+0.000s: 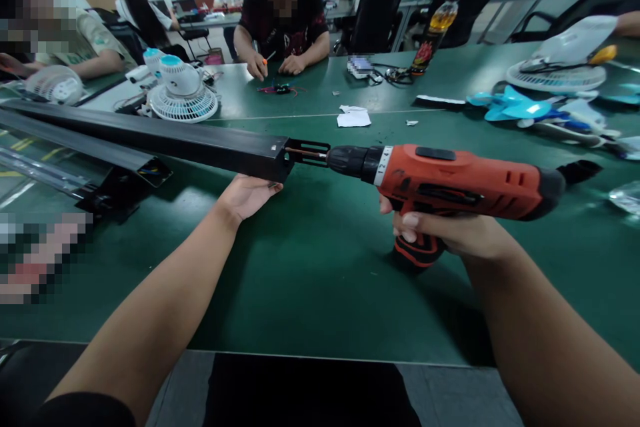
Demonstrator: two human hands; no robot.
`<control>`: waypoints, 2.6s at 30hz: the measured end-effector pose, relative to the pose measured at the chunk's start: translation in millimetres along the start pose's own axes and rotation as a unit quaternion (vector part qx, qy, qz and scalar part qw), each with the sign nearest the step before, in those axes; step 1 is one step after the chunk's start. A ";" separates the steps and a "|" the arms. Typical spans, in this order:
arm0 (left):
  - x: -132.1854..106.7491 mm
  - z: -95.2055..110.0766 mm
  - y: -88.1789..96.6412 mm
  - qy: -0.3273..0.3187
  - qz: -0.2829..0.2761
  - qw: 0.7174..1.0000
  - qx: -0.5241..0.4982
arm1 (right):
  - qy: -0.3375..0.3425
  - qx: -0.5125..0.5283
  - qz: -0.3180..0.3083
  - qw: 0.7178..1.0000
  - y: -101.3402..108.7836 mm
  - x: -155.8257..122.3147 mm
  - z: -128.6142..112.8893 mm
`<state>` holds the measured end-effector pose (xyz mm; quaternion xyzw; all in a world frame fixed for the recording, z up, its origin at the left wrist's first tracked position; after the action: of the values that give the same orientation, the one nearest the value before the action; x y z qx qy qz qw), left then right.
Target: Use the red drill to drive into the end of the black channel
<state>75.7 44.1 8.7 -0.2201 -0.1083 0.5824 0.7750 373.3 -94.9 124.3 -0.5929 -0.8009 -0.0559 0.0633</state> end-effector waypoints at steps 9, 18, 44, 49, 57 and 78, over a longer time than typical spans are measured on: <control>0.8 -2.0 1.8 0.005 0.003 1.000 -0.003 | -0.002 0.009 -0.012 1.000 2.4 -0.8 4.7; 1.6 -1.5 0.8 0.000 -0.002 1.000 -0.007 | -0.026 0.011 -0.026 0.999 4.8 -1.2 4.6; -1.4 0.8 0.5 0.002 0.001 1.000 0.001 | -0.010 0.010 -0.018 1.000 4.4 0.8 5.0; -1.8 -1.6 2.9 0.001 0.005 1.000 0.003 | 0.000 0.015 -0.022 1.000 7.6 2.0 8.2; -3.6 -1.2 2.1 0.006 0.007 1.000 0.003 | 0.000 -0.007 -0.018 1.000 3.3 3.6 3.5; -2.6 -4.4 3.6 0.007 -0.007 1.000 0.008 | -0.005 0.004 -0.022 1.000 -3.7 6.4 -1.7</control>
<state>73.7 41.5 3.3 -0.2171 -0.1002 0.5762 0.7816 368.0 -90.2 127.0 -0.5754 -0.8140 -0.0514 0.0600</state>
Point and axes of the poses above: each hand's wrist, its own x-axis towards the middle knuckle, its own y-axis out of the back of the hand, z = x × y, the point moved 6 cm from there along x, towards the middle knuckle, and after that the axes turned 6 degrees about x, right-handed, at the moved point
